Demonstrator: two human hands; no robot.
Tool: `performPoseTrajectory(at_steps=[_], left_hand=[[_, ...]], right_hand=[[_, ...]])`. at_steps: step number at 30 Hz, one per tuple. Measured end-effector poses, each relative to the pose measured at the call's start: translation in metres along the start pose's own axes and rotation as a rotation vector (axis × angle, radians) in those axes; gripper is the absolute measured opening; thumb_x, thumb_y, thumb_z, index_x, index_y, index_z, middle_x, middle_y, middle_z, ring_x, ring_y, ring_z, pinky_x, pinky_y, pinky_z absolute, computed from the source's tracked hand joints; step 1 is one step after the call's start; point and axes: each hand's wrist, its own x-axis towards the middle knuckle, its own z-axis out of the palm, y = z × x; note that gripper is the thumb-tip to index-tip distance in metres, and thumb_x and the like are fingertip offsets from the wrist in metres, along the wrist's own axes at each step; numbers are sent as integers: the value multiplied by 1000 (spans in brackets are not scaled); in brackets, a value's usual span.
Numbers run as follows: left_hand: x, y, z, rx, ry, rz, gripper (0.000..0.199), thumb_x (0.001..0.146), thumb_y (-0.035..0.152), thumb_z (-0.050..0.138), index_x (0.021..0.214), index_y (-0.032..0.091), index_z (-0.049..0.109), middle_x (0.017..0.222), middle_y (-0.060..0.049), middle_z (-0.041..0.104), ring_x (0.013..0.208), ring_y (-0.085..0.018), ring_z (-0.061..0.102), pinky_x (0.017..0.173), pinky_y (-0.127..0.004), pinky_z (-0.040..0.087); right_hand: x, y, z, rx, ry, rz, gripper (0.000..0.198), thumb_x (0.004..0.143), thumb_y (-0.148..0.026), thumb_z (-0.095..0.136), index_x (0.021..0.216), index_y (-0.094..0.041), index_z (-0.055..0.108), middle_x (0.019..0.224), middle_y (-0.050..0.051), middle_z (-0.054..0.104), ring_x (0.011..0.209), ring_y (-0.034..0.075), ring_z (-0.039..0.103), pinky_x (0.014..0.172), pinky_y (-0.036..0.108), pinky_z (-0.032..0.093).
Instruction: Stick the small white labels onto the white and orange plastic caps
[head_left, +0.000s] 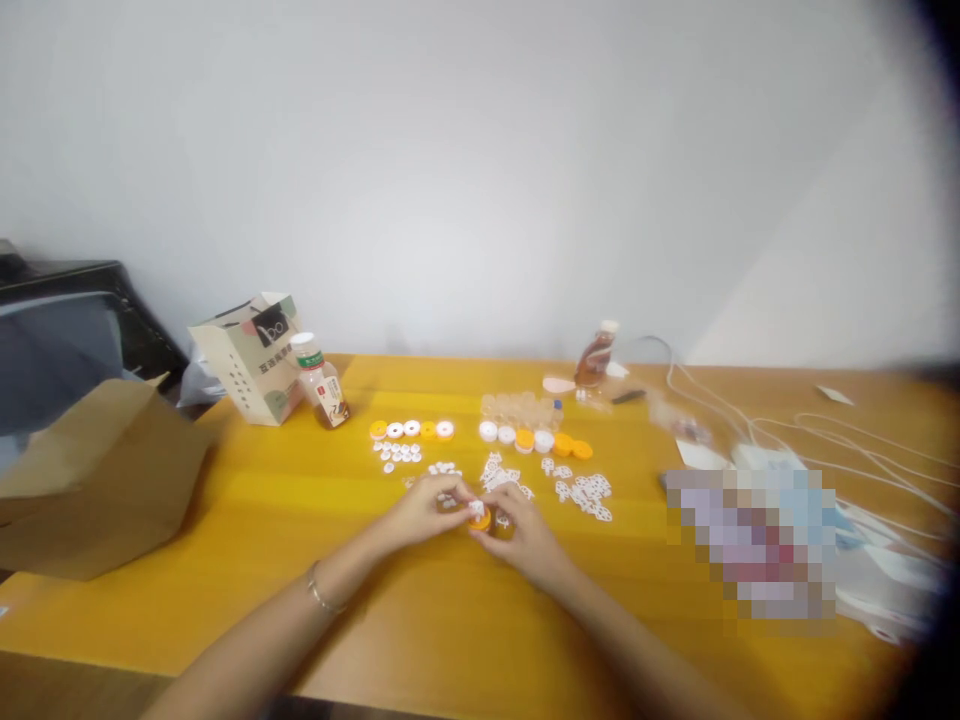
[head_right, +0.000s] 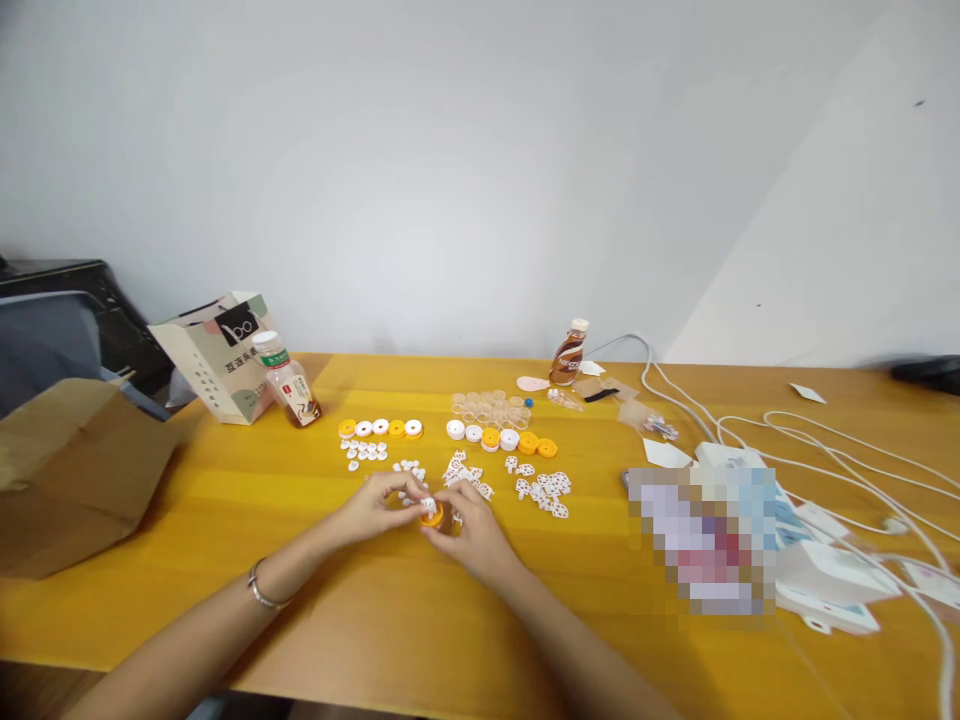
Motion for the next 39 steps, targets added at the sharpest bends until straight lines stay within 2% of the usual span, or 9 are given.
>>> performPoseTrajectory(at_steps=[4,7,9,13,19,25,33,36,39], left_hand=[[20,4,-10,-37,45,21,25,74,31,59,93,16,58,90,-6,63,83,-16,58,75,-25,45],[57,-13,-23,52,193,34,22,78,29,53,95,17,58,95,-6,62,89,-16,57,82,-28,44],[90,-32,-30,175,297,-25,21,78,25,51,95,16,58,96,-7,62,88,-17,57,84,-32,43],[148,-66,-26,194,288,-37,34,73,13,52,107,14,54,111,-11,56,101,-21,52,93,-37,37],[177,-84,-8,140,260,-33,32,66,9,59,98,14,59,104,-11,60,100,-22,53,93,-37,36],[162,-76,-14,27,378,-74,20,72,19,58,90,11,56,94,-11,61,91,-20,56,86,-36,40],[60,-11,-10,-268,367,7,34,78,30,53,109,18,47,100,-6,58,91,-15,56,83,-29,43],[34,-1,3,-228,427,9,33,76,27,57,106,19,49,102,-6,57,90,-16,55,82,-28,43],[26,-1,12,-224,396,-3,33,75,25,57,106,19,48,98,-6,57,88,-16,55,80,-28,44]], right_hand=[[4,3,1,422,24,194,27,68,-33,64,89,-21,53,80,0,59,70,14,56,66,28,46],[7,6,1,626,82,314,32,60,-33,71,84,-21,53,82,0,61,77,15,59,76,30,46],[7,6,-1,679,106,369,35,56,-33,74,83,-20,54,84,1,63,80,17,60,80,32,45],[7,3,-5,726,101,434,38,54,-36,75,83,-19,58,84,2,65,82,18,61,83,34,45],[8,2,-6,727,106,445,39,53,-36,75,85,-19,61,82,2,67,81,20,62,83,38,46],[9,7,-6,716,193,394,41,53,-33,76,87,-20,57,88,4,66,84,20,62,79,37,48],[9,4,-8,735,253,394,39,56,-31,74,89,-20,59,86,4,67,79,20,63,77,37,49],[10,5,-7,744,232,380,42,57,-32,73,94,-20,60,93,4,66,80,21,63,76,37,49],[10,7,-5,749,213,351,41,57,-33,73,95,-21,61,97,5,66,84,21,63,79,37,48]])
